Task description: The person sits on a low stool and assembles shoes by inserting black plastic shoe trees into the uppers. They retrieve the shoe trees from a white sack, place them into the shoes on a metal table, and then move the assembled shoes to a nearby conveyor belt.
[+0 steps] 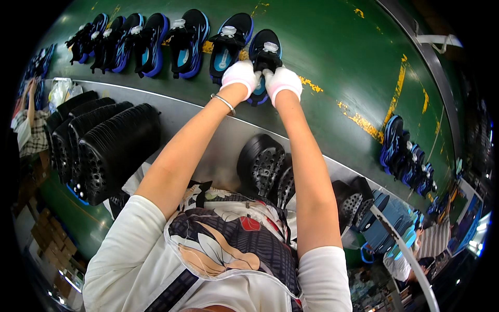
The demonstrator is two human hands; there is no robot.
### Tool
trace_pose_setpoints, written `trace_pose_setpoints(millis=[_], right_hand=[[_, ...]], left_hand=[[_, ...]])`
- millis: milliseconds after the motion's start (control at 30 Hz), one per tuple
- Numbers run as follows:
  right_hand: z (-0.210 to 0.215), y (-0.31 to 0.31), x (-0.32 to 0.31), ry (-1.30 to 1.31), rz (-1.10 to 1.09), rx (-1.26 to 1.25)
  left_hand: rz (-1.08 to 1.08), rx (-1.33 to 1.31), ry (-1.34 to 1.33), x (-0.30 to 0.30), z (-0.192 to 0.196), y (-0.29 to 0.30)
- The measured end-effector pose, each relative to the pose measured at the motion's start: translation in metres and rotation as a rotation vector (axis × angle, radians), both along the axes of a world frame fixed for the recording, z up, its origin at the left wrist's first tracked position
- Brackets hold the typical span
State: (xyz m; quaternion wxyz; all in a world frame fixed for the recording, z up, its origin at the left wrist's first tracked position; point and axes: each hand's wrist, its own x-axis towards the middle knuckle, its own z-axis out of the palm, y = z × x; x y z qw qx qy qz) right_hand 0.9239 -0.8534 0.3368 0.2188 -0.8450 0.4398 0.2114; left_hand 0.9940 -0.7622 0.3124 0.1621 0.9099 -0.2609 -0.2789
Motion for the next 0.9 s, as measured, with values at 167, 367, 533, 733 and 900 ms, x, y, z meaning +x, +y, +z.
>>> trace_pose_setpoints(millis=[167,367,533,733,900], right_hand=[[-0.020,0.009,0.006,0.001,0.097,-0.092],[-0.015,0.013,0.009,-0.033,0.148,-0.112],[-0.015,-0.022,-0.015,-0.041,0.267,-0.104],[0.034,-0.012,-0.080,-0.535,0.315,0.082],[0.103,0.099,-0.142,-0.710,0.213,0.266]], left_hand=[[0.081,0.018,-0.070,-0.004,-0.018,-0.009],[0.147,-0.071,-0.033,-0.009,0.006,0.012],[0.074,-0.410,-0.178,-0.075,0.020,0.076],[0.186,-0.583,-0.201,-0.197,0.044,0.265],[0.690,-0.375,-0.096,-0.287,0.030,0.401]])
